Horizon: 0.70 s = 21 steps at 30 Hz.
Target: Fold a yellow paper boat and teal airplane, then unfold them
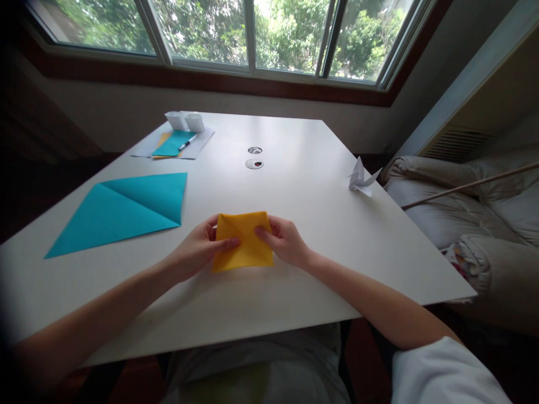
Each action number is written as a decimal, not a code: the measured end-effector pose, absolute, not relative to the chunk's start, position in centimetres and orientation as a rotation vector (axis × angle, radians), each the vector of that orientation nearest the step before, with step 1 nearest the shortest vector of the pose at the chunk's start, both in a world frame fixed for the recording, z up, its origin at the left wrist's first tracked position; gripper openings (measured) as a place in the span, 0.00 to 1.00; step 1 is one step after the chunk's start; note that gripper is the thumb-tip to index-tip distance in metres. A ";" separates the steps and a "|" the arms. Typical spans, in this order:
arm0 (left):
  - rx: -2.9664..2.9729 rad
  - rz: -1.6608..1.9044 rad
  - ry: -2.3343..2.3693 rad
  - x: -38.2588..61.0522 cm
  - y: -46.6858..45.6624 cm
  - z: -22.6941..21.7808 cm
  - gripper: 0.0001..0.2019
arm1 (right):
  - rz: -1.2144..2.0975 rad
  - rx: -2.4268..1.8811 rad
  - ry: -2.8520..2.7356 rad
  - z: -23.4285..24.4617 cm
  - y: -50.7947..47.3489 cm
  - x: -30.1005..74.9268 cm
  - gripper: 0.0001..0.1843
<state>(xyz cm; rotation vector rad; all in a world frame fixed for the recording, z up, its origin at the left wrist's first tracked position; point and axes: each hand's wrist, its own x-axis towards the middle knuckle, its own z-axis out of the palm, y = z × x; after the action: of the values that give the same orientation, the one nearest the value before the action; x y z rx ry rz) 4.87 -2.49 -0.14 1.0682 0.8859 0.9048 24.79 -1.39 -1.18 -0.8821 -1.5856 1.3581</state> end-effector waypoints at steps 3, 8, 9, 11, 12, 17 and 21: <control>1.066 0.943 0.823 5.0 -2.3 0.2 0.23 | 1.659 -0.836 -1.238 -1.3 -0.6 24.9 0.14; 0.945 0.957 0.906 4.8 -2.1 0.6 0.25 | 1.769 -0.844 -1.127 -1.5 0.1 25.4 0.16; 0.941 0.944 0.931 4.8 -2.1 0.6 0.24 | 1.718 -0.863 -1.112 -1.5 0.2 25.5 0.16; 0.968 0.905 0.974 4.6 -2.2 0.6 0.23 | 1.605 -0.901 -1.073 -1.5 0.5 25.7 0.16; 0.988 0.896 0.994 4.6 -2.2 0.7 0.22 | 1.565 -0.917 -1.059 -1.4 0.6 25.9 0.16; 1.003 0.990 1.058 4.6 -2.2 0.9 0.15 | 1.509 -0.953 -1.097 -1.1 0.8 26.3 0.17; 0.980 1.006 1.009 4.5 -2.2 1.3 0.18 | 1.414 -0.974 -1.183 -1.1 0.8 26.5 0.20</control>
<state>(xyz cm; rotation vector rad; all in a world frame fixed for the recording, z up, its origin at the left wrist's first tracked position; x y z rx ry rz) 4.45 -2.16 1.30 0.9801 1.0090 1.0062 26.50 0.77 -1.14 -0.9738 -1.1826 1.4144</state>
